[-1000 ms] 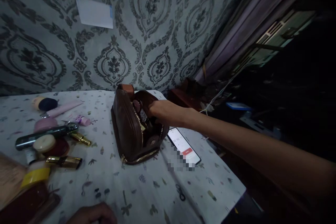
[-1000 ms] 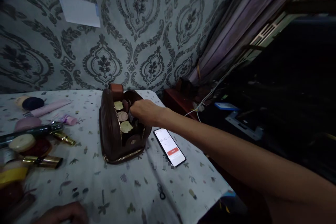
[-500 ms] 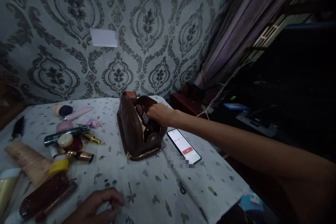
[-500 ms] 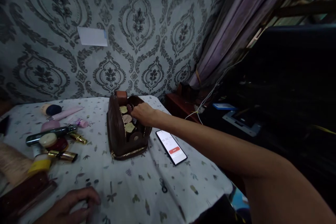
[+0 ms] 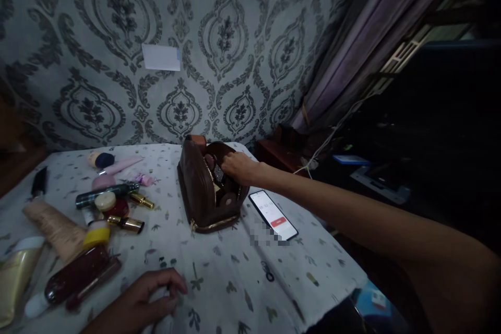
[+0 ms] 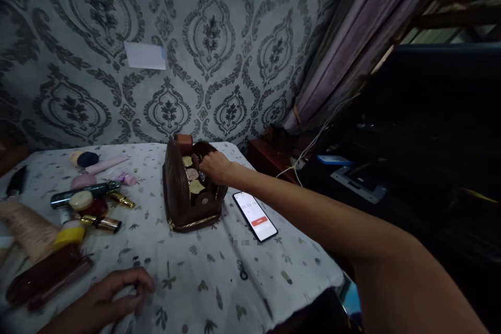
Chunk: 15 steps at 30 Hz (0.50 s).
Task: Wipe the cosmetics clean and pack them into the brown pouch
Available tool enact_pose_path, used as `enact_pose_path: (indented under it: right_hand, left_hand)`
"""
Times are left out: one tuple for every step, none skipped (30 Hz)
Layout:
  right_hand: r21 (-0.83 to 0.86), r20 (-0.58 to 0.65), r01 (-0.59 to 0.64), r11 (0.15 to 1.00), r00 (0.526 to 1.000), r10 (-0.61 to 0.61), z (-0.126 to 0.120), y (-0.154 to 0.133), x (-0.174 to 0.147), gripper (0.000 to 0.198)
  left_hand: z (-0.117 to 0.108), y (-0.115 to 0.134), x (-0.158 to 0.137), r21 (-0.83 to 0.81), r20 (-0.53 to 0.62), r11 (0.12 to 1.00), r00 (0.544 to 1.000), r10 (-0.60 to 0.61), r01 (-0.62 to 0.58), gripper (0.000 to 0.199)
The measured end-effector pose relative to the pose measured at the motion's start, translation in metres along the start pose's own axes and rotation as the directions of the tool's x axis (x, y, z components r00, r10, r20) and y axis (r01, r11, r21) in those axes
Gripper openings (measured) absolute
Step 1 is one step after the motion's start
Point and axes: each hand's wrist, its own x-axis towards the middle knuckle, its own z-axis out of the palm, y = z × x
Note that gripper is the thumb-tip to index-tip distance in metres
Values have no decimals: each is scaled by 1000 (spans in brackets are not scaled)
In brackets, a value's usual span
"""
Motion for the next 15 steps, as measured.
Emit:
enact_pose_path:
  right_hand:
    - [3, 4, 1, 1000, 1000, -1, 0, 0, 1, 28]
    - [9, 7, -1, 1000, 1000, 1, 1, 0, 1, 28]
    - [15, 9, -6, 1000, 1000, 6, 1, 0, 2, 27]
    - [19, 9, -12, 1000, 1000, 11, 0, 1, 2, 28]
    - [21, 11, -15, 1000, 1000, 15, 0, 1, 3, 28]
    - [20, 14, -15, 1000, 1000, 15, 0, 1, 3, 29]
    - [18, 19, -12, 1000, 1000, 12, -1, 1, 4, 29]
    - [15, 29, -10, 1000, 1000, 9, -2, 1, 4, 30]
    - [14, 38, -4, 1000, 999, 3, -3, 1, 4, 30]
    - [12, 45, 2, 1000, 999, -2, -3, 1, 4, 30]
    - [8, 46, 7, 1000, 999, -7, -4, 0, 4, 31]
    - [4, 41, 14, 1000, 999, -14, -4, 0, 4, 31]
    - [0, 34, 21, 1000, 999, -21, -4, 0, 4, 31]
    - [-1, 28, 25, 1000, 999, -25, -4, -1, 4, 31]
    - [-2, 31, 23, 1000, 999, -23, -3, -1, 4, 30]
  left_hand:
    - [1, 0, 1, -4, -2, 1000, 1000, -1, 1, 39]
    - [1, 0, 1, -3, 1, 1000, 1000, 0, 0, 39]
    - [1, 1, 1, 1, 6, 1000, 1000, 2, -2, 39]
    - [1, 2, 1, 7, 10, 1000, 1000, 4, -4, 39]
    - [0, 3, 0, 9, 14, 1000, 1000, 10, -10, 39]
    - [0, 5, 0, 9, 18, 1000, 1000, 17, -17, 40]
    - [-1, 7, -1, 8, 19, 1000, 999, 25, -25, 40]
    - [-1, 8, -1, 5, 14, 999, 999, 36, -37, 40]
    - [-2, 9, -2, 1, 11, 999, 999, 49, -49, 41]
    - [-2, 10, -2, -5, 12, 998, 998, 61, -61, 41]
    - [-2, 11, -3, -11, 17, 997, 997, 72, -72, 41]
    - [-3, 11, -3, -17, 21, 997, 996, 81, -81, 41]
    - [-3, 10, -3, -24, 19, 996, 996, 88, -88, 41]
    - [-3, 10, -4, -29, 17, 995, 995, 95, -95, 40]
    - [-3, 8, -4, -31, 14, 994, 994, 105, -104, 40]
